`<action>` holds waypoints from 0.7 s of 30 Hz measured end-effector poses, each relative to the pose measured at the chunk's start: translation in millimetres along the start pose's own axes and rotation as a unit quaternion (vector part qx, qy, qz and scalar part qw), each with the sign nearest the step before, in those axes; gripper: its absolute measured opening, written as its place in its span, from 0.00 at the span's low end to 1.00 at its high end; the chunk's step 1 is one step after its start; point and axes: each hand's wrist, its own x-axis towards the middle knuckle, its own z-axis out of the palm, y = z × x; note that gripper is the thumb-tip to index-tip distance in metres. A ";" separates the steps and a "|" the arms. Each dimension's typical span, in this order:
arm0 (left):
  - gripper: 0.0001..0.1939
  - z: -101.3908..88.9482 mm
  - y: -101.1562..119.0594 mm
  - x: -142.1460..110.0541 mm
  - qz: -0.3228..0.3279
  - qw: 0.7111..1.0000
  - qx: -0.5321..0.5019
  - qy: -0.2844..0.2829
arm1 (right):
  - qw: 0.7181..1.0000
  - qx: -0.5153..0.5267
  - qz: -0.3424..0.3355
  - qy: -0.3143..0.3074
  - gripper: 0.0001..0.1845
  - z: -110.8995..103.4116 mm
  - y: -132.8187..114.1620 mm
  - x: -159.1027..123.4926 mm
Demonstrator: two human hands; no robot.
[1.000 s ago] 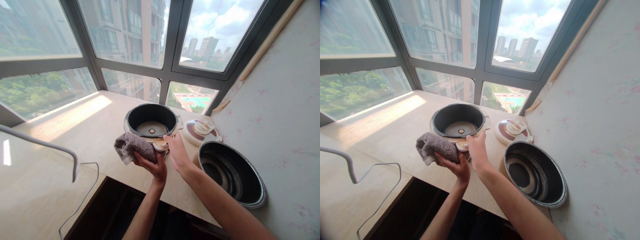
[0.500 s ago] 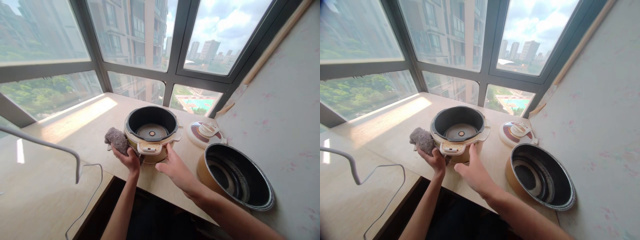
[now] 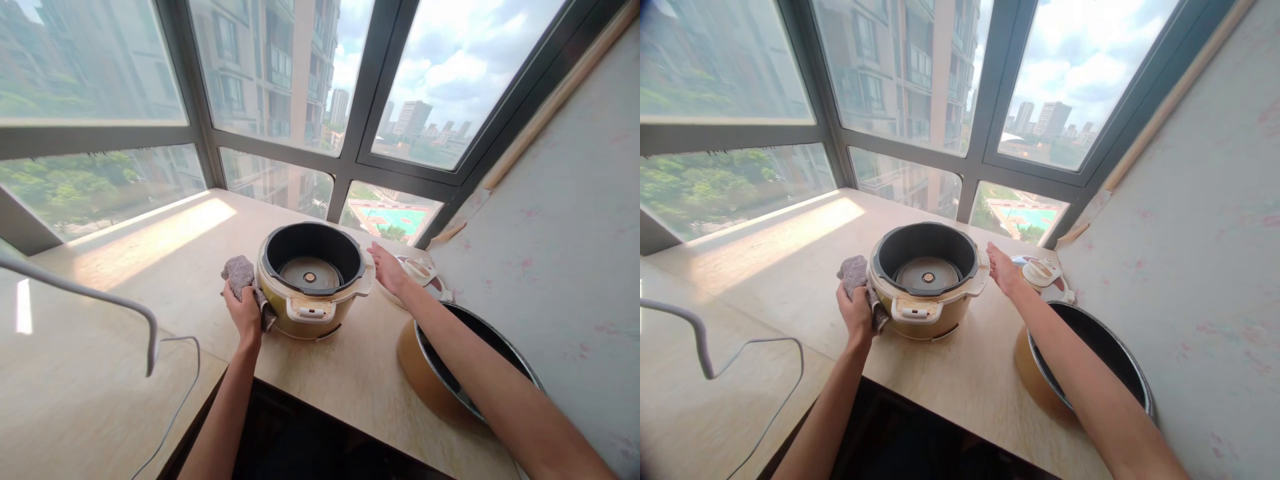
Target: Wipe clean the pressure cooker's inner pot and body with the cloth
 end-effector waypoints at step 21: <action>0.46 41.8 1.6 -196.4 0.103 0.991 -0.038 0.074 | 0.960 0.218 0.026 0.173 0.05 42.4 23.3 -39.1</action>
